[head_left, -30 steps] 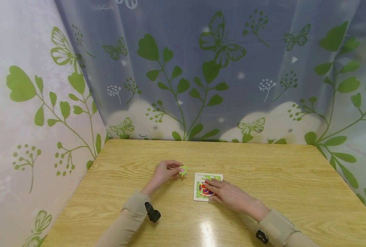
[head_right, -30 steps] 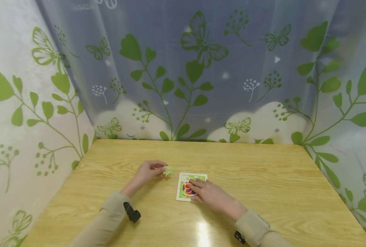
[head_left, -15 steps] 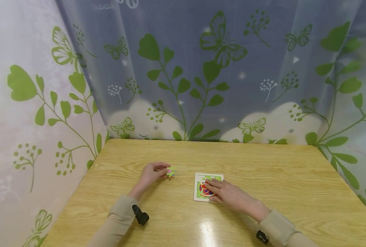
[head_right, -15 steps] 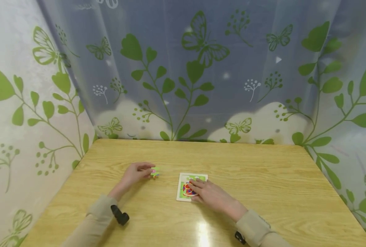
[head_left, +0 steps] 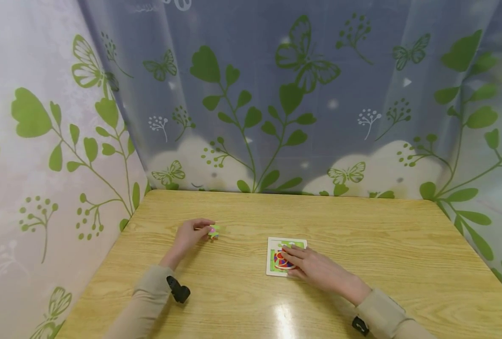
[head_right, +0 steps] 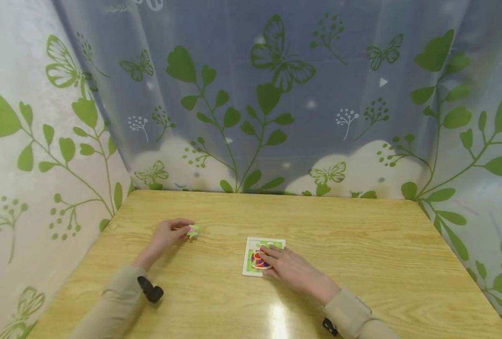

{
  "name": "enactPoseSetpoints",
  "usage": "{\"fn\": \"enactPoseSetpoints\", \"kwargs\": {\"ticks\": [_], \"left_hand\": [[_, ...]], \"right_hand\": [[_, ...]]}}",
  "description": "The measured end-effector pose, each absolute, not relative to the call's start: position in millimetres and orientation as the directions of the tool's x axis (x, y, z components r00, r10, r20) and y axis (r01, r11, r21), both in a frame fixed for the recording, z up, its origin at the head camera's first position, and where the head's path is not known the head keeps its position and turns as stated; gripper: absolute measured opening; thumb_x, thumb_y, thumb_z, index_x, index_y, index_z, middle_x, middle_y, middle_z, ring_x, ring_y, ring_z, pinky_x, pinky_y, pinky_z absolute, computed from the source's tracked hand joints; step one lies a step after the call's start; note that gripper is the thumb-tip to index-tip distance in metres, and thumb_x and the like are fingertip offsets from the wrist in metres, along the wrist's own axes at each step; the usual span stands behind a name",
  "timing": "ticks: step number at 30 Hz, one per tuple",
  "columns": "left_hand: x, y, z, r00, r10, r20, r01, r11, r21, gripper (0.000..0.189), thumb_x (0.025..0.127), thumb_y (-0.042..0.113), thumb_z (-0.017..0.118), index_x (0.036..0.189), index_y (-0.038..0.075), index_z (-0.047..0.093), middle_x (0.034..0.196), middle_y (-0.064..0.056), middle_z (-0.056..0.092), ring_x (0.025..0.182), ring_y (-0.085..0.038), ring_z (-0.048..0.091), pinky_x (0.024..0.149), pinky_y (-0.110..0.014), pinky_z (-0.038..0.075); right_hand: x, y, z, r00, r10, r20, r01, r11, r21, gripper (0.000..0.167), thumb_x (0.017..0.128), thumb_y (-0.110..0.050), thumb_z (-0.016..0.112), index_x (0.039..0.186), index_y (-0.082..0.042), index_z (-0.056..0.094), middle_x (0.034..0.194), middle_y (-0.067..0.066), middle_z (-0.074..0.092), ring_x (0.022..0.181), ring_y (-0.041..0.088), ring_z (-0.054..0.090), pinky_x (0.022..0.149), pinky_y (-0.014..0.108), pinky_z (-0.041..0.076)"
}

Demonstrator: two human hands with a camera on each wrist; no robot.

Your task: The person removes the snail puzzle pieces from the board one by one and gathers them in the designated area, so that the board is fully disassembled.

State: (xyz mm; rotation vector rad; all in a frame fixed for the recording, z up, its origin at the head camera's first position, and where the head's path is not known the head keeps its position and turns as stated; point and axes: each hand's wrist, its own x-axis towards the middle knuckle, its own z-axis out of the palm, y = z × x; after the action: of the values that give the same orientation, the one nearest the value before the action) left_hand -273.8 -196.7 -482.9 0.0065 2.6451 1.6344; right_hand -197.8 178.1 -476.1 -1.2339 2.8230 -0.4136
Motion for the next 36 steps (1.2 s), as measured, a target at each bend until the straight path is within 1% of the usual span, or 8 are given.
{"fn": "enactPoseSetpoints", "kwargs": {"ticks": [5, 12, 19, 21, 24, 29, 33, 36], "left_hand": [[-276, -211, -483, -1.000, 0.009, -0.029, -0.022, 0.447, 0.895, 0.024, 0.101, 0.005, 0.061, 0.121, -0.003, 0.071, 0.109, -0.020, 0.071, 0.086, -0.019, 0.070, 0.076, -0.031, 0.059], [-276, -223, -482, -0.999, -0.030, -0.027, -0.038, 0.483, 0.875, 0.022, 0.100, 0.004, 0.063, 0.119, -0.002, 0.072, 0.113, -0.021, 0.071, 0.089, -0.021, 0.069, 0.074, -0.029, 0.059], [-276, -229, -484, -0.996, -0.069, -0.050, -0.079, 0.529, 0.845, 0.020, 0.099, 0.007, 0.065, 0.115, -0.002, 0.074, 0.109, -0.019, 0.073, 0.078, -0.011, 0.067, 0.066, -0.023, 0.055], [-276, -231, -485, -0.996, -0.069, -0.055, -0.084, 0.539, 0.838, 0.019, 0.099, 0.007, 0.065, 0.114, -0.002, 0.074, 0.109, -0.018, 0.073, 0.078, -0.011, 0.067, 0.065, -0.022, 0.055], [-277, -231, -486, -0.998, -0.053, -0.046, -0.068, 0.556, 0.828, 0.019, 0.097, 0.008, 0.068, 0.112, -0.002, 0.074, 0.107, -0.018, 0.074, 0.082, -0.016, 0.069, 0.068, -0.025, 0.056], [-277, -231, -487, -1.000, -0.020, 0.008, -0.007, 0.628, 0.778, 0.020, 0.092, 0.008, 0.075, 0.109, -0.002, 0.075, 0.104, -0.018, 0.074, 0.091, -0.029, 0.070, 0.078, -0.036, 0.057], [-277, -231, -487, -0.999, -0.015, 0.029, 0.011, 0.665, 0.746, 0.019, 0.090, 0.008, 0.076, 0.107, -0.001, 0.075, 0.100, -0.017, 0.074, 0.091, -0.031, 0.071, 0.081, -0.043, 0.057], [-278, -232, -487, -0.999, -0.013, 0.036, 0.018, 0.686, 0.728, 0.018, 0.090, 0.010, 0.076, 0.105, 0.000, 0.076, 0.099, -0.016, 0.074, 0.090, -0.030, 0.071, 0.082, -0.045, 0.057]], "right_hand": [[-199, 179, -478, -0.679, -0.730, 0.082, -0.723, 0.645, -0.247, 0.052, 0.103, -0.029, 0.060, 0.145, 0.001, 0.052, 0.151, 0.019, 0.049, 0.138, 0.038, 0.048, 0.109, 0.059, 0.040], [-200, 179, -478, -0.677, -0.732, 0.083, -0.726, 0.643, -0.245, 0.052, 0.103, -0.029, 0.060, 0.145, 0.001, 0.053, 0.151, 0.019, 0.050, 0.138, 0.038, 0.048, 0.109, 0.058, 0.041], [-199, 179, -477, -0.680, -0.730, 0.074, -0.720, 0.645, -0.257, 0.052, 0.103, -0.029, 0.059, 0.146, 0.001, 0.052, 0.152, 0.019, 0.049, 0.138, 0.039, 0.047, 0.109, 0.059, 0.040], [-199, 179, -477, -0.679, -0.730, 0.074, -0.720, 0.643, -0.262, 0.052, 0.103, -0.029, 0.059, 0.146, 0.001, 0.052, 0.152, 0.019, 0.048, 0.138, 0.039, 0.047, 0.109, 0.060, 0.040], [-199, 179, -476, -0.676, -0.732, 0.087, -0.724, 0.638, -0.262, 0.052, 0.103, -0.028, 0.059, 0.145, 0.002, 0.052, 0.151, 0.020, 0.049, 0.137, 0.040, 0.048, 0.108, 0.060, 0.040], [-199, 180, -476, -0.674, -0.732, 0.099, -0.728, 0.636, -0.256, 0.051, 0.103, -0.028, 0.059, 0.144, 0.002, 0.054, 0.150, 0.021, 0.050, 0.136, 0.041, 0.049, 0.107, 0.060, 0.041], [-199, 179, -476, -0.680, -0.729, 0.085, -0.722, 0.643, -0.256, 0.051, 0.103, -0.028, 0.059, 0.145, 0.001, 0.053, 0.151, 0.019, 0.049, 0.137, 0.040, 0.048, 0.109, 0.059, 0.041], [-199, 179, -477, -0.683, -0.726, 0.079, -0.718, 0.647, -0.258, 0.051, 0.103, -0.029, 0.059, 0.145, 0.000, 0.053, 0.151, 0.018, 0.049, 0.138, 0.039, 0.048, 0.109, 0.059, 0.040]]}}
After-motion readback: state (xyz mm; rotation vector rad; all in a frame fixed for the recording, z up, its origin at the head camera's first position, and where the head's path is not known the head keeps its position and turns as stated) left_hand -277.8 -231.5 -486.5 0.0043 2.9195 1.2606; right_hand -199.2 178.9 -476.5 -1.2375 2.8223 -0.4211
